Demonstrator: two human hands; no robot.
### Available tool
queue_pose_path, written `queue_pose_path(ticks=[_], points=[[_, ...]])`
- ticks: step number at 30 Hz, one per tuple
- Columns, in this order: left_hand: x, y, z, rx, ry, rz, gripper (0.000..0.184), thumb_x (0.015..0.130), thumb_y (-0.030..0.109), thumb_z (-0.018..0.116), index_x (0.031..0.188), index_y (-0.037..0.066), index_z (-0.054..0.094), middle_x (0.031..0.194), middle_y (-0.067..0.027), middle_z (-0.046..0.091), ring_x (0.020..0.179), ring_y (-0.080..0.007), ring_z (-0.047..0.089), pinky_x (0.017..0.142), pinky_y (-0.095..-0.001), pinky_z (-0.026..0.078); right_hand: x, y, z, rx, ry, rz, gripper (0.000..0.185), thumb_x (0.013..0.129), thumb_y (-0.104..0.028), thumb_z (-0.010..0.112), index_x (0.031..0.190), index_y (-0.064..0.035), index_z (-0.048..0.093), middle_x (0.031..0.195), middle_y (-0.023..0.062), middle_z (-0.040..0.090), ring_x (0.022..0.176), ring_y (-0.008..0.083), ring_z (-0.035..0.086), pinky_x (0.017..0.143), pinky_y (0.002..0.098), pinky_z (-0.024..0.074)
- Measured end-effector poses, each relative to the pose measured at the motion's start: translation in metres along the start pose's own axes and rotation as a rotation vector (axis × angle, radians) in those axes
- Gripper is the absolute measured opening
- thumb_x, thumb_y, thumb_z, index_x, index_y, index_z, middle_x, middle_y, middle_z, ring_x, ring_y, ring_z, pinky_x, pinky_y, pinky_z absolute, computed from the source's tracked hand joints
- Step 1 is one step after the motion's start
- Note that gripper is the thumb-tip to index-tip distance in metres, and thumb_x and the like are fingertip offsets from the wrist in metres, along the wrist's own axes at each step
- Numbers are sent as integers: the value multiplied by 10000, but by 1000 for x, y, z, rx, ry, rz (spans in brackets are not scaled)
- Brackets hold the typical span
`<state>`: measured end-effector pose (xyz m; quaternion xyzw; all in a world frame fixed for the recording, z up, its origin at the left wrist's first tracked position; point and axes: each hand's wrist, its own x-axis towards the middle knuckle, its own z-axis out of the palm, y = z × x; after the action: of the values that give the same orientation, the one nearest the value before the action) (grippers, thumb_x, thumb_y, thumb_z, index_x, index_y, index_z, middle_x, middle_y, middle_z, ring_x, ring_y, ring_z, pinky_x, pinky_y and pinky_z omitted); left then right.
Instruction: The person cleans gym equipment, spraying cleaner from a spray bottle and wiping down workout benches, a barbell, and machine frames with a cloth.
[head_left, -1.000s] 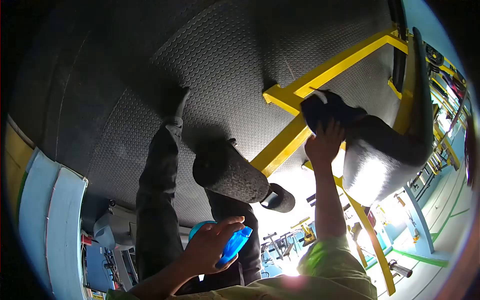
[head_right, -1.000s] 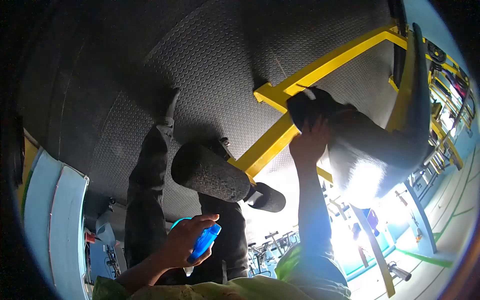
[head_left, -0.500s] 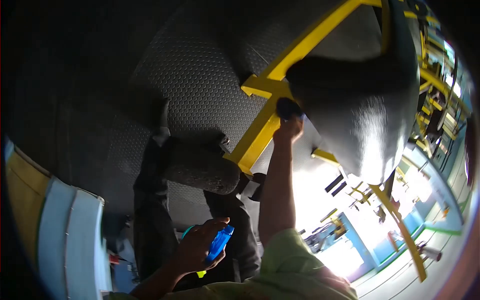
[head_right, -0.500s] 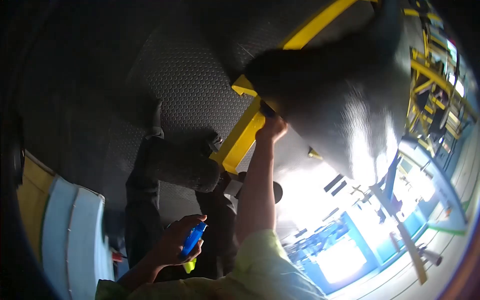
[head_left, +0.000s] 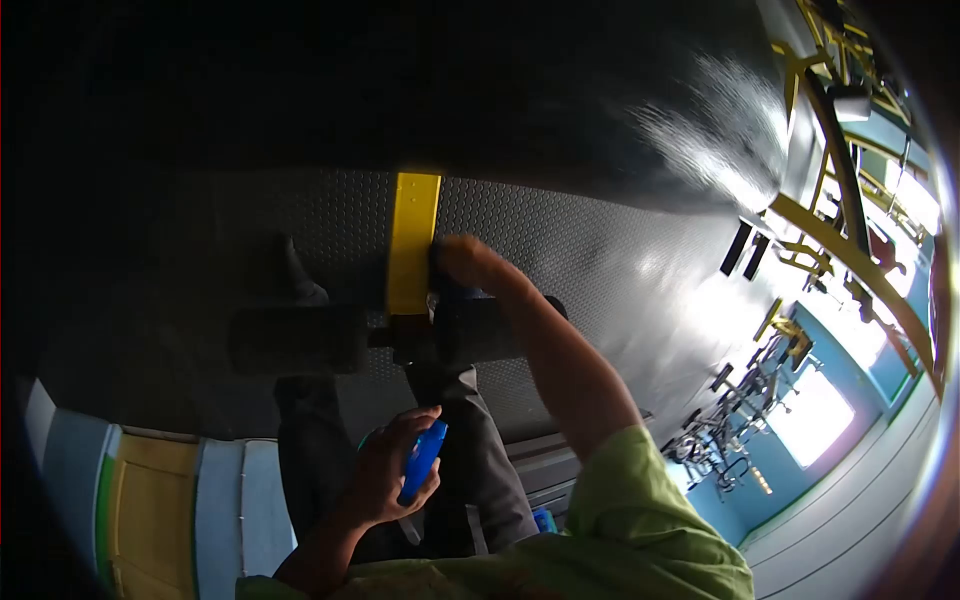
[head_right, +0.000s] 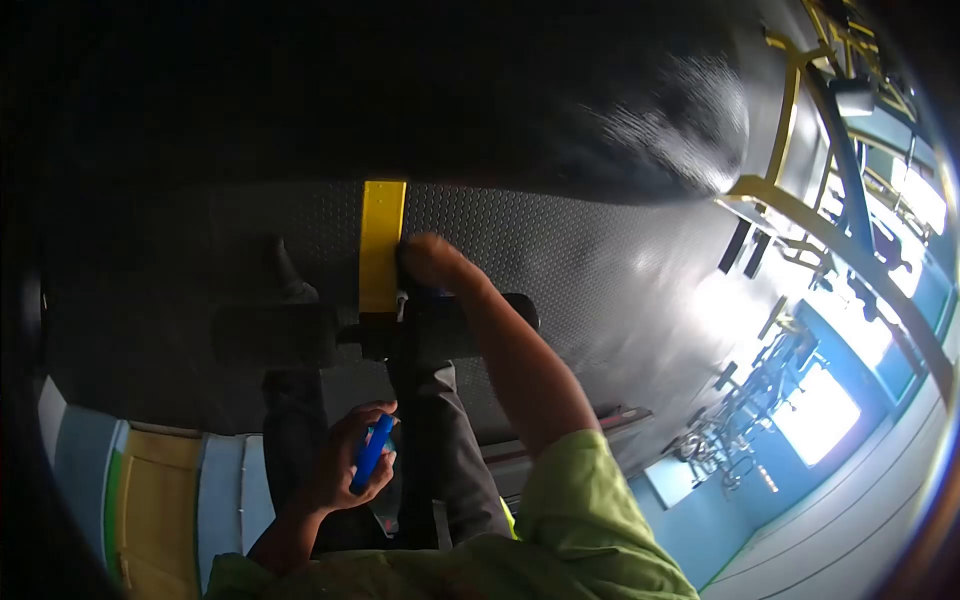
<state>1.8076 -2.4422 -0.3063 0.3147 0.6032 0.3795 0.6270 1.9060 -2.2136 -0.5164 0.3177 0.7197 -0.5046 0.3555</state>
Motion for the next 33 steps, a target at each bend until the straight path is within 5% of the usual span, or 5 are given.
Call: queue_pose_path(ticks=[2, 7, 13, 26, 33], points=[[10, 6, 9, 11, -22, 11, 551, 808, 96, 682, 1289, 20, 423, 1273, -195, 553, 1039, -351, 634, 859, -406, 522, -20, 13, -3, -437, -272, -203, 412, 859, -157, 534, 1254, -67, 610, 1074, 174, 678, 969, 267, 674, 825, 378, 536], [25, 29, 20, 109, -41, -70, 522, 807, 76, 666, 1288, 10, 472, 1213, -175, 557, 949, -296, 638, 817, -384, 523, -61, -13, -57, 248, 103, 164, 366, 847, -175, 538, 1168, -37, 645, 926, 162, 706, 879, 274, 697, 775, 379, 542], [29, 58, 35, 63, -81, -241, 554, 782, 63, 665, 1301, 12, 478, 1198, -163, 554, 924, -311, 634, 820, -365, 518, -151, 17, -41, 555, 418, 46, 292, 804, -188, 610, 1027, -8, 666, 814, 159, 684, 779, 259, 691, 708, 390, 533], [-30, 196, 60, 381, -437, 265, 551, 674, 258, 764, 1143, 1, 630, 1383, -279, 360, 1258, -413, 454, 1020, -465, 423, -425, -71, -35, 1035, 29, -404, 335, 888, -287, 692, 1110, -35, 675, 920, 20, 686, 870, 110, 596, 809, 290, 486], [-73, 272, 63, 368, -482, 408, 451, 698, 183, 703, 1112, 14, 649, 1188, -159, 536, 1091, -281, 560, 953, -369, 434, -505, -104, 14, 915, 437, -446, 333, 895, -228, 692, 1163, -33, 657, 967, 12, 681, 909, 97, 581, 870, 283, 475]])
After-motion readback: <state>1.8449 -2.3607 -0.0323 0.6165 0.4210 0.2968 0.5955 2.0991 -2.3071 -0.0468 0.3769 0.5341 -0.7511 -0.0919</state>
